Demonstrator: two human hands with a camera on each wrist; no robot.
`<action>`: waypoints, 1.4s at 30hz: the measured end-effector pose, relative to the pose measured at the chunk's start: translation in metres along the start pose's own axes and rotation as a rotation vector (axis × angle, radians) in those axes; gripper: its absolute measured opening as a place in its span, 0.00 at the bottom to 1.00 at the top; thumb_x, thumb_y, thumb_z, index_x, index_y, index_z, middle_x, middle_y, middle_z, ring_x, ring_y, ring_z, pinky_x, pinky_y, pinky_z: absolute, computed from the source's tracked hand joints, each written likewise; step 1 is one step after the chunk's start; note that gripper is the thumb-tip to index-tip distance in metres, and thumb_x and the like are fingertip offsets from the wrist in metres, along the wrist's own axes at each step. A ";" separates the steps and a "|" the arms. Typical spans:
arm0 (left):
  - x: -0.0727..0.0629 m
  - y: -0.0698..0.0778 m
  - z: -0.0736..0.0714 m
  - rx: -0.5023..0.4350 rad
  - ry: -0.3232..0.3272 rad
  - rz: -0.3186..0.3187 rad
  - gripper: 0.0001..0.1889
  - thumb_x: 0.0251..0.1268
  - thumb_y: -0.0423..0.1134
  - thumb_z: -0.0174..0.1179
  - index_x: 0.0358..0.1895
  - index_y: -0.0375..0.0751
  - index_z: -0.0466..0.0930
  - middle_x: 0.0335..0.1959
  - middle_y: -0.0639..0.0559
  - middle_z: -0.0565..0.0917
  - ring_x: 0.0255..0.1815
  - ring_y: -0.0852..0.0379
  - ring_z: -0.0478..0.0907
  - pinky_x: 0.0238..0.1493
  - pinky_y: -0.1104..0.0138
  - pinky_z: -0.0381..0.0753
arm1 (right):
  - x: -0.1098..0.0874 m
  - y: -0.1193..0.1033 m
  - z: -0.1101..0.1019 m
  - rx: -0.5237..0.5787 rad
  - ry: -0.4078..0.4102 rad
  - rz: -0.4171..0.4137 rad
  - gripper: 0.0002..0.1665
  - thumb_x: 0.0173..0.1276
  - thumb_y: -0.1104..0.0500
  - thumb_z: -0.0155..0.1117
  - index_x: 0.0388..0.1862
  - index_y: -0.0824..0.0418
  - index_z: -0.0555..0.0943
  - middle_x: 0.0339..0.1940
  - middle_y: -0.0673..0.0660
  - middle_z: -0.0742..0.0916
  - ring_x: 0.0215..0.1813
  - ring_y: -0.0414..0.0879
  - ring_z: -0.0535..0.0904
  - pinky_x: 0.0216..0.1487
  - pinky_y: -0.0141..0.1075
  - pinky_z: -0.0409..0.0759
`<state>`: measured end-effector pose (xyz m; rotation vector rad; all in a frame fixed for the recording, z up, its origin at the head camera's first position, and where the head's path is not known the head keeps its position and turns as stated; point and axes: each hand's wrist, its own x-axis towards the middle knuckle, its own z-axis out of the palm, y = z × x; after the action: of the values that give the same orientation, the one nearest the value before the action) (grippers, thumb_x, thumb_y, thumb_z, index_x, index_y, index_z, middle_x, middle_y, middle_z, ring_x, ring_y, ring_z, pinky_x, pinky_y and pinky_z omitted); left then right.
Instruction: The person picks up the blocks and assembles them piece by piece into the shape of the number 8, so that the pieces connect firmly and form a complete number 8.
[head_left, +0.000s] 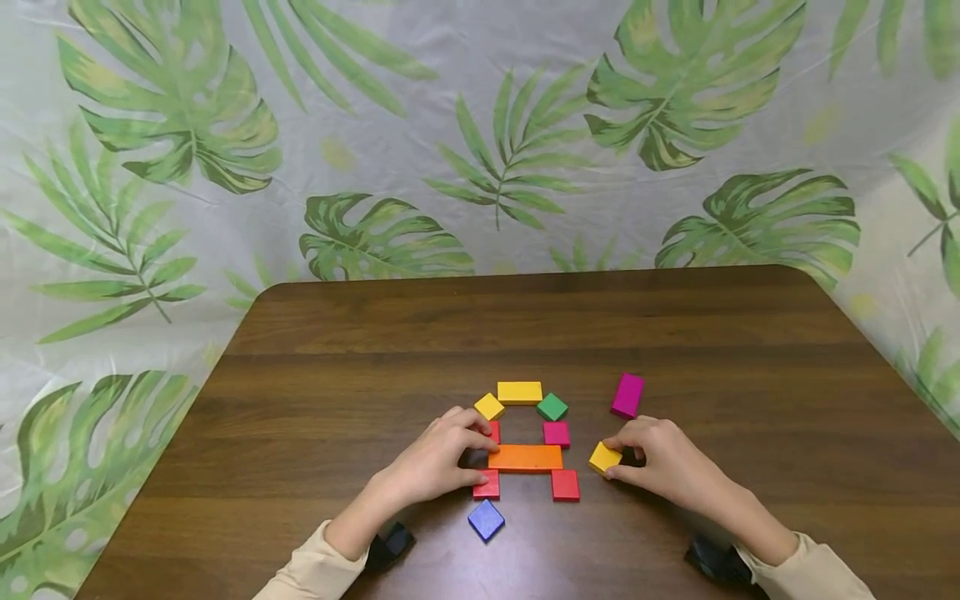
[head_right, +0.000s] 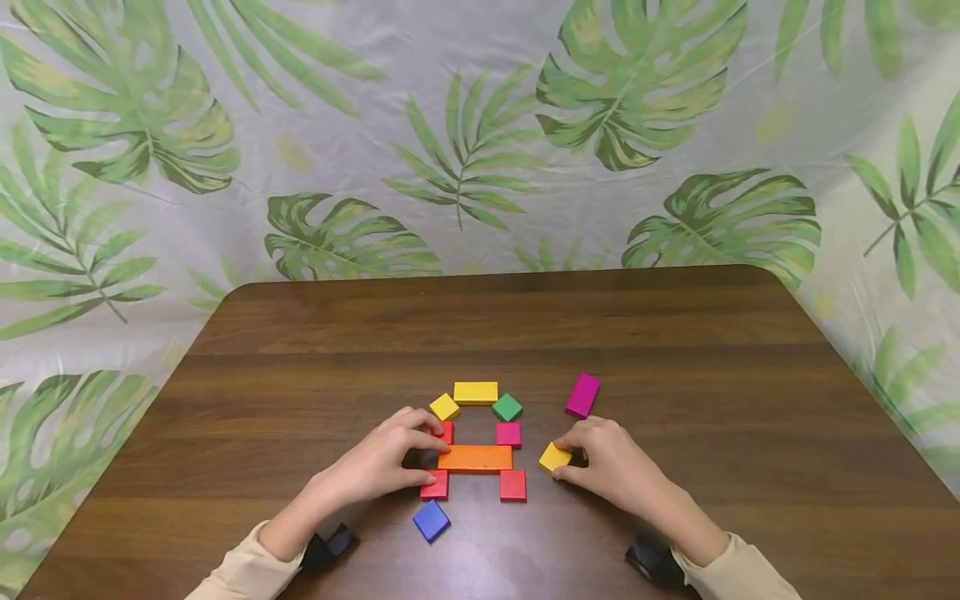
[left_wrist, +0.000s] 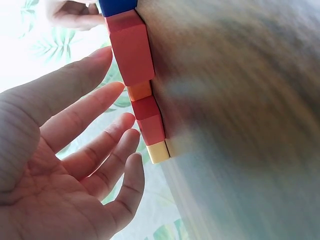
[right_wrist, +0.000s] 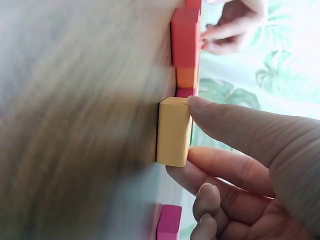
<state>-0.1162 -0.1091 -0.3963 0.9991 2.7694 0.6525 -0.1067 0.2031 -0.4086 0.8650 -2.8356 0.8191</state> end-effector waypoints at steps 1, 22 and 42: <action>-0.001 0.000 0.000 -0.001 -0.001 0.000 0.15 0.51 0.42 0.70 0.44 0.47 0.85 0.46 0.53 0.78 0.48 0.59 0.68 0.51 0.62 0.70 | -0.002 -0.001 0.001 -0.001 0.011 -0.020 0.14 0.45 0.59 0.76 0.33 0.61 0.86 0.27 0.47 0.86 0.27 0.31 0.67 0.26 0.23 0.68; -0.003 0.000 0.001 -0.006 -0.010 -0.010 0.15 0.50 0.43 0.70 0.44 0.48 0.86 0.45 0.55 0.77 0.47 0.60 0.67 0.51 0.63 0.70 | -0.023 -0.023 0.009 0.049 -0.035 -0.089 0.12 0.47 0.51 0.76 0.30 0.51 0.84 0.22 0.37 0.78 0.26 0.27 0.66 0.26 0.21 0.66; 0.000 0.001 -0.001 -0.014 -0.011 -0.003 0.16 0.51 0.43 0.69 0.46 0.46 0.85 0.46 0.53 0.77 0.48 0.58 0.67 0.51 0.62 0.70 | -0.028 -0.044 0.016 0.049 -0.043 -0.056 0.14 0.43 0.47 0.77 0.27 0.49 0.84 0.17 0.37 0.76 0.21 0.23 0.60 0.23 0.20 0.63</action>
<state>-0.1160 -0.1084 -0.3955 0.9927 2.7520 0.6636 -0.0576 0.1780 -0.4076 0.9756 -2.8246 0.8769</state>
